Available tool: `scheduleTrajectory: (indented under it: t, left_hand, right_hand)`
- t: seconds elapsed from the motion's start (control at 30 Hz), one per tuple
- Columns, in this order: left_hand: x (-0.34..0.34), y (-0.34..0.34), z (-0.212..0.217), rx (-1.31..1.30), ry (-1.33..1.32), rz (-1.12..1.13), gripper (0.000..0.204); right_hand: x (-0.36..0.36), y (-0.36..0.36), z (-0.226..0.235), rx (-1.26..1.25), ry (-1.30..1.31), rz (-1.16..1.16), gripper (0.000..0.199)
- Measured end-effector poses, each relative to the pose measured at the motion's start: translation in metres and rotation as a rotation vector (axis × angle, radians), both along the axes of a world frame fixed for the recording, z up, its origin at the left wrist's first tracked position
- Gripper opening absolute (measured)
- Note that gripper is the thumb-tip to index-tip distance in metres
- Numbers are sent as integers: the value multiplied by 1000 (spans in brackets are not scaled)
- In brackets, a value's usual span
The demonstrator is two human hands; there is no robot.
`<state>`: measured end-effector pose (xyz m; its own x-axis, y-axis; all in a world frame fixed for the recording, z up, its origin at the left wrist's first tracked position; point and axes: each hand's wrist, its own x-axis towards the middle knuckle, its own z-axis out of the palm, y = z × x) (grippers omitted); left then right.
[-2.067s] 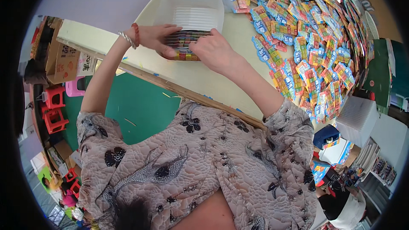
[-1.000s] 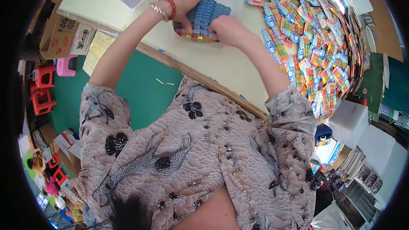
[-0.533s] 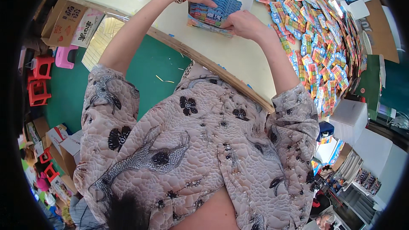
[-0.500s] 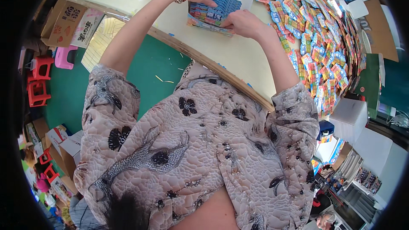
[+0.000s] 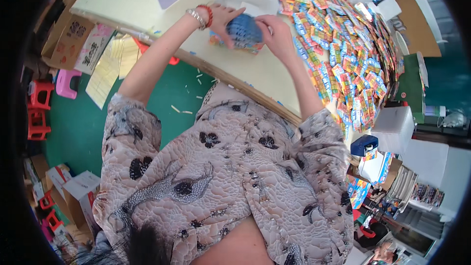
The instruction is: Sorting and packing small colorful packets into a cardboard box on a factory workstation.
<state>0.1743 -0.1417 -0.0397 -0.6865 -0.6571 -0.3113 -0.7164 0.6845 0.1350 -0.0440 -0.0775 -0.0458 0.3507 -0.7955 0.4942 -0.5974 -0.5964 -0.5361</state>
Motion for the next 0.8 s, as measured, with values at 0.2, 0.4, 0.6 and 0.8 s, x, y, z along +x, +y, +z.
scheduleTrajectory:
  t: [0.2, 0.4, 0.6, 0.8]
  left_hand:
    - [-4, 51, -27, -261, 34, 32, 115]
    - [4, 80, -29, -437, 98, 151, 102]
    - [-41, 35, -16, -556, 359, 81, 99]
    - [-82, -28, -20, -312, 41, 37, 127]
  right_hand:
    - [-18, -22, -33, 489, 61, -466, 60]
    - [0, 11, -54, 295, 56, -421, 36]
    - [-36, -11, -20, 240, -145, -603, 37]
    - [-82, -46, -34, 218, -72, -533, 37]
